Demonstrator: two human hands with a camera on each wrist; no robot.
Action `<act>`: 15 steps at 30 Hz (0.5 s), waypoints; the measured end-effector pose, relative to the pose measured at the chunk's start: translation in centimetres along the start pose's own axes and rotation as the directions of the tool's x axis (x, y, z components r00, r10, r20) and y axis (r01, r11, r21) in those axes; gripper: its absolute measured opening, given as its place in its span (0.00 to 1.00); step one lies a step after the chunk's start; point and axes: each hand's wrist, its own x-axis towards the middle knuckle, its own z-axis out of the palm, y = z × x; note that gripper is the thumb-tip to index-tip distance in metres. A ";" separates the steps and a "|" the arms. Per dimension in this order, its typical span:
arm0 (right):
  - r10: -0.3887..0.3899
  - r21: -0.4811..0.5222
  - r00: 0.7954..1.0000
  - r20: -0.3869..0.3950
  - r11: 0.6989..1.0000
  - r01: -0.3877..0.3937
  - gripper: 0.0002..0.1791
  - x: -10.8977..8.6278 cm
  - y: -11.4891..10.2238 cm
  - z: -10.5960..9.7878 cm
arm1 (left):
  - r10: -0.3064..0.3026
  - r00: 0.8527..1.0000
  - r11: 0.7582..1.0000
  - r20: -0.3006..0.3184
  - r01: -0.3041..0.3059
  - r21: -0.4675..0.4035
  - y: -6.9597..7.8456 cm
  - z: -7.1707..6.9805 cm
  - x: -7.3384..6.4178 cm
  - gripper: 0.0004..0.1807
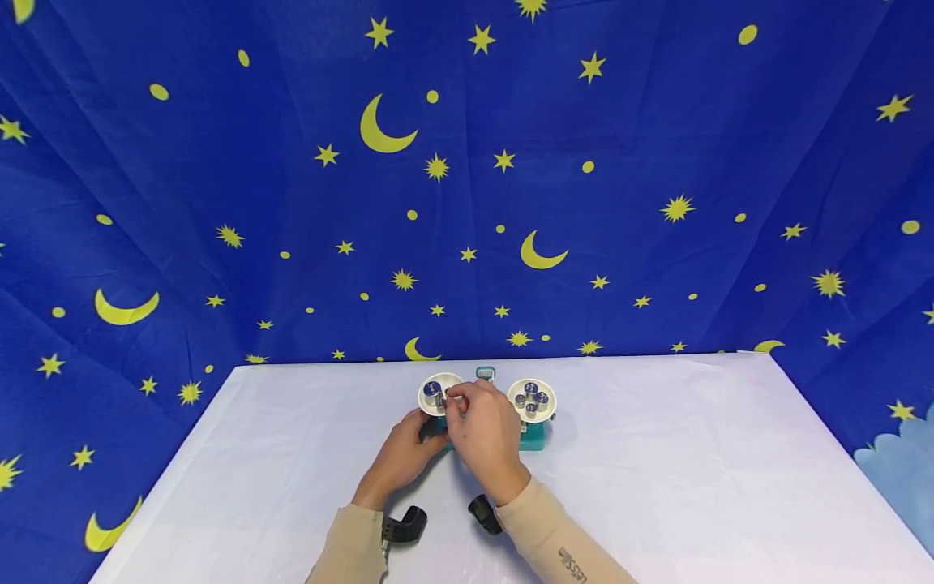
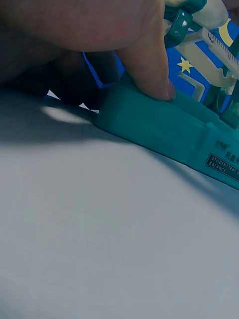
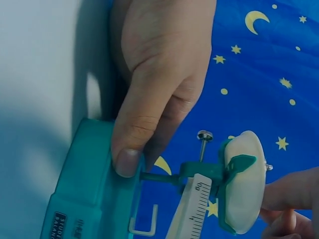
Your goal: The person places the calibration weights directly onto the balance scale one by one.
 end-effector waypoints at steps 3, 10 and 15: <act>0.015 0.003 1.000 0.022 1.000 -0.015 0.03 0.1 -0.1 -0.1 | -0.004 1.000 1.000 0.000 0.004 -0.003 0.0 0.0 0.0 0.31; 0.056 0.003 0.997 0.055 0.998 -0.056 0.03 0.4 0.1 -0.1 | -0.013 1.000 1.000 0.005 0.013 -0.003 0.0 0.0 0.0 0.31; 0.072 0.000 0.995 0.067 0.997 -0.072 0.03 0.5 0.2 0.0 | -0.022 1.000 1.000 0.008 0.022 -0.001 0.0 0.0 0.0 0.31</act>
